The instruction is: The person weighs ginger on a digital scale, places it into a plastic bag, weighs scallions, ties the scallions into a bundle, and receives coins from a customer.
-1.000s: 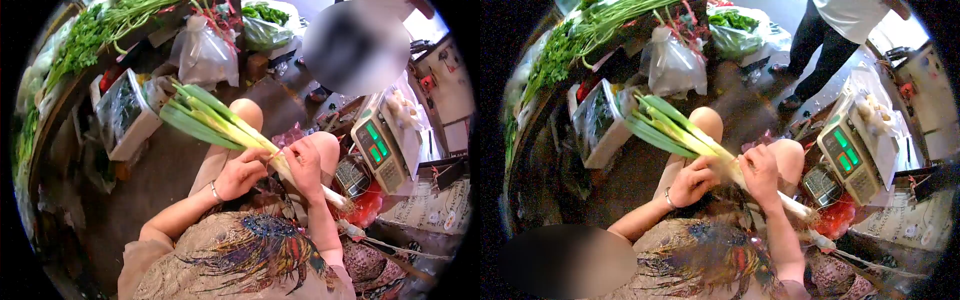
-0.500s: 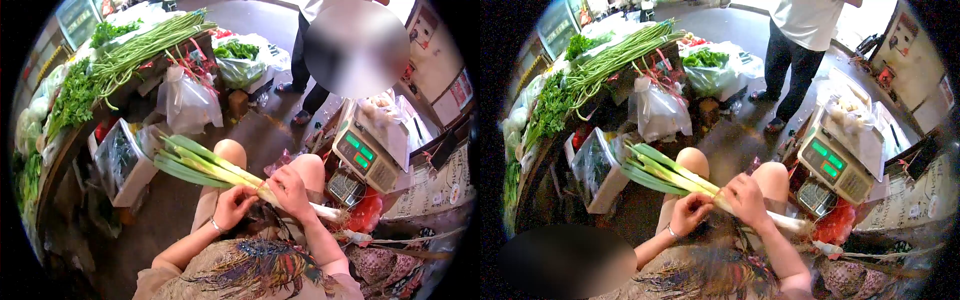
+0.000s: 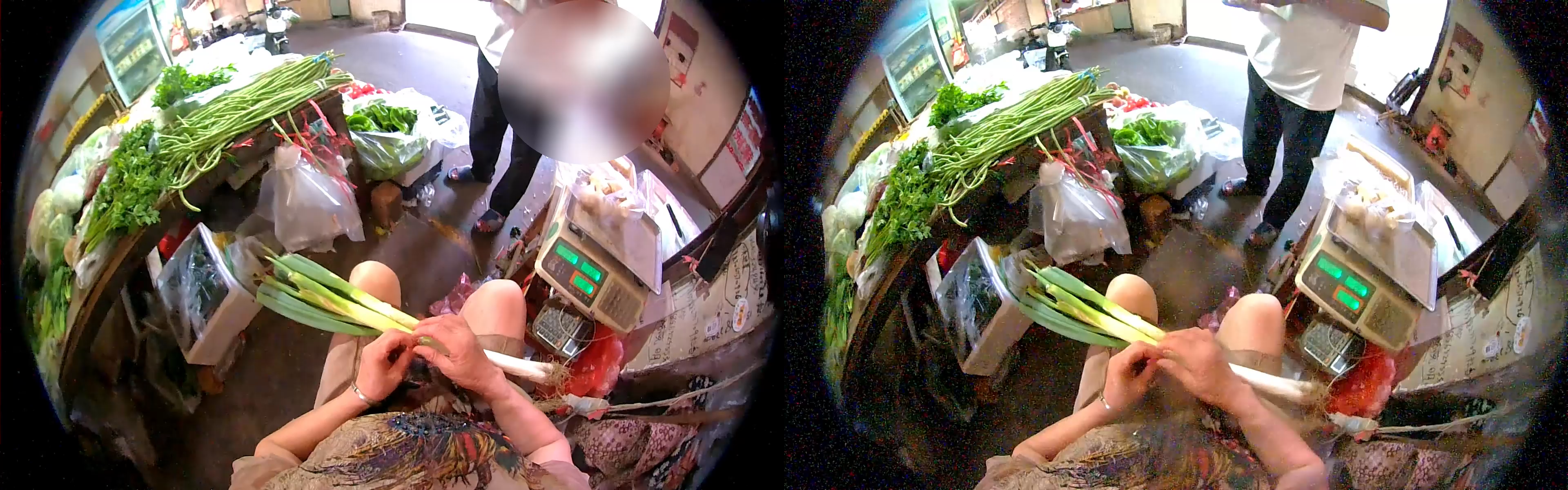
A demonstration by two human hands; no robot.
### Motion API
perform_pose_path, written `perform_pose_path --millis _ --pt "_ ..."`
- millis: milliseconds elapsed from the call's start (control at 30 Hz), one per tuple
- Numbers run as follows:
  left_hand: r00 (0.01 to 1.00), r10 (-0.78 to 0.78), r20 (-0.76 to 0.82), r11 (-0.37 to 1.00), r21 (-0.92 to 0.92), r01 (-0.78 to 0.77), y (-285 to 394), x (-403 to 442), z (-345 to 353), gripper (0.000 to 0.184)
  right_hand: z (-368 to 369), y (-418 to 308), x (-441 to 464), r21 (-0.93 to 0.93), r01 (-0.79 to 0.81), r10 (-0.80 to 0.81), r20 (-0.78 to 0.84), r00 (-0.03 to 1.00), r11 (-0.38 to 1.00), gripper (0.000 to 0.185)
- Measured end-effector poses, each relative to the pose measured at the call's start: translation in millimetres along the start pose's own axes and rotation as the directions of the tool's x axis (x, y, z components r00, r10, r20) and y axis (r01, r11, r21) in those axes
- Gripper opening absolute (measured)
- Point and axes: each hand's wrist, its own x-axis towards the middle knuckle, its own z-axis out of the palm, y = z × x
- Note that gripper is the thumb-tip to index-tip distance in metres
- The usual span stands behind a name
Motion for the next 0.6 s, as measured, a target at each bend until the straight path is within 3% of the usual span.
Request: perform_pose_path --millis 167,200,233,333,467,533,567,600 --pt "0.994 -0.102 0.035 0.985 -0.133 0.106 0.2 -2.5 -2.2 0.010 -2.1 2.6 0.3 -0.099 0.009 -0.005 0.032 0.999 0.995 0.011" --pt "0.980 -0.187 0.064 0.952 -0.236 0.197 0.8 -3.8 -1.7 0.008 -4.6 2.0 -0.8 -0.128 -0.027 0.035 0.057 0.998 0.991 0.011" --pt "0.982 -0.184 0.049 0.954 -0.230 0.190 1.4 -3.8 -1.7 0.008 -6.9 1.4 -2.6 -0.159 -0.064 0.078 0.081 0.994 0.985 0.010" --pt "0.958 -0.264 0.114 0.872 -0.397 0.287 3.5 -2.3 -3.2 0.009 -9.1 0.5 -7.6 -0.091 -0.037 0.050 0.148 0.988 0.995 0.009" --pt "0.946 -0.291 0.144 0.859 -0.396 0.325 -5.6 -4.3 0.4 0.008 -14.2 -6.8 -8.4 -0.118 -0.022 0.043 0.175 0.984 0.993 0.011" --pt "0.953 -0.275 0.130 0.904 -0.302 0.302 -2.4 -2.8 0.6 0.011 -14.3 -9.8 -5.3 -0.152 -0.019 0.044 0.162 0.986 0.988 0.012" --pt "0.954 -0.272 0.127 0.905 -0.303 0.299 0.4 -1.4 0.1 0.011 -12.5 -10.0 -2.6 -0.062 -0.067 0.073 0.107 0.992 0.996 0.014" --pt "0.983 -0.160 0.089 0.973 -0.153 0.172 3.7 0.1 -1.0 0.014 -10.6 -9.5 0.3 0.032 -0.107 0.105 0.053 0.993 0.994 0.016"
